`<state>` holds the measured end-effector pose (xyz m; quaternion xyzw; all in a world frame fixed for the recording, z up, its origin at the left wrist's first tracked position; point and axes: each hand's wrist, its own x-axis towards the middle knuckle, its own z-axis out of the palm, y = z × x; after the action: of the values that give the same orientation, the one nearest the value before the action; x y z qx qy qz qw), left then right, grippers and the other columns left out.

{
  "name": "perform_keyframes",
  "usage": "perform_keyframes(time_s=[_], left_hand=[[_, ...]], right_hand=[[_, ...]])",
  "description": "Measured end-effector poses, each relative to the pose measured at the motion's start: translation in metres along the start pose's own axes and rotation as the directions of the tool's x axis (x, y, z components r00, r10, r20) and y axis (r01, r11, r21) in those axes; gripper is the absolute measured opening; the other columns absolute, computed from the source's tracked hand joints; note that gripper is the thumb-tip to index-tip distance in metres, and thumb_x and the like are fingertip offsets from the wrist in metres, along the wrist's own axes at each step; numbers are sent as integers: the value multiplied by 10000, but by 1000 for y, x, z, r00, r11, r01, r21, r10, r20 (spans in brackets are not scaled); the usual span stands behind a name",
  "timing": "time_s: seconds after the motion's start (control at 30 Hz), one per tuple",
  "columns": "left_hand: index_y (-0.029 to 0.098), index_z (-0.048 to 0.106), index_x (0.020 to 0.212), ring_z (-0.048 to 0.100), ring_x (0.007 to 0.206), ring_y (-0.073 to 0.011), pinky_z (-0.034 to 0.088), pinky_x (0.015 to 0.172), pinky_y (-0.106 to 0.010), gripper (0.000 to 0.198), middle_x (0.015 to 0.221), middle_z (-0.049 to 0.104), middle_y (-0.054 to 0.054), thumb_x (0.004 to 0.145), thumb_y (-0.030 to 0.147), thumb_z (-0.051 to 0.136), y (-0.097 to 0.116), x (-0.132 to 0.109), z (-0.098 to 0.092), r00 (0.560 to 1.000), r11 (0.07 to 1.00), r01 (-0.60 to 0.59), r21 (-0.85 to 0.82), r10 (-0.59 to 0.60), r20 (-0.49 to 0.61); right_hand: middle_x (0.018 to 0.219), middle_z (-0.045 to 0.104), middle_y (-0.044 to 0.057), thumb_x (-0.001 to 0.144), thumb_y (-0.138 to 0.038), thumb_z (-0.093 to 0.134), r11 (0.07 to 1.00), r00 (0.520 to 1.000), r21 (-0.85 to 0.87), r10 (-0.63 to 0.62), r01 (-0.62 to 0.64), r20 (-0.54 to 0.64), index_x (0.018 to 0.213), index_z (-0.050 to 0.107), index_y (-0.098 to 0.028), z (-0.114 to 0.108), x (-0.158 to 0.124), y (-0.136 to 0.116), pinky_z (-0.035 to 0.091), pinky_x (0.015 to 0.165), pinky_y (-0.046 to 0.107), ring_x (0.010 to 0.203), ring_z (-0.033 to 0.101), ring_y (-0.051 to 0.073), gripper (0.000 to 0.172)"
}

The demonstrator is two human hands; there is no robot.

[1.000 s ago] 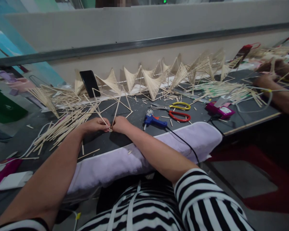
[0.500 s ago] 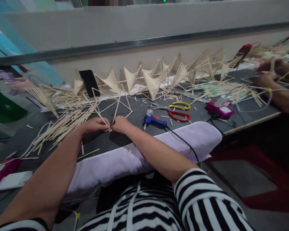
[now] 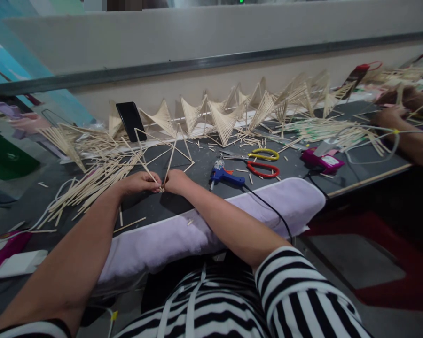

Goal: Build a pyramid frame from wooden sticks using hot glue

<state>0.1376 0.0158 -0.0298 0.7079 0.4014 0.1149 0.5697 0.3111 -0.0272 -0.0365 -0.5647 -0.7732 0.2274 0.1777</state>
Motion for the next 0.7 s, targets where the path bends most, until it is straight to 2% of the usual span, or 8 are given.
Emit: perform_keyframes(time_s=[0.43, 0.7], left_hand=[[107, 598, 739, 568, 599, -118, 434, 621, -244, 247, 653, 629, -39, 615, 278, 728, 3, -2, 1, 1000, 1000, 0, -4, 0, 1], [110, 597, 755, 586, 628, -130, 447, 666, -271, 257, 669, 633, -40, 636, 298, 724, 4, -4, 1, 1000, 1000, 0, -29, 0, 11]], right_hand=[[784, 706, 51, 686, -303, 611, 1000, 1000, -1, 16, -16, -6, 834, 713, -154, -1, 0, -2, 373, 542, 181, 749, 627, 149, 233], [745, 704, 43, 691, -248, 606, 1000, 1000, 8, 16, -16, 17, 786, 711, -154, -2, 0, -3, 367, 523, 170, 733, 629, 142, 169]])
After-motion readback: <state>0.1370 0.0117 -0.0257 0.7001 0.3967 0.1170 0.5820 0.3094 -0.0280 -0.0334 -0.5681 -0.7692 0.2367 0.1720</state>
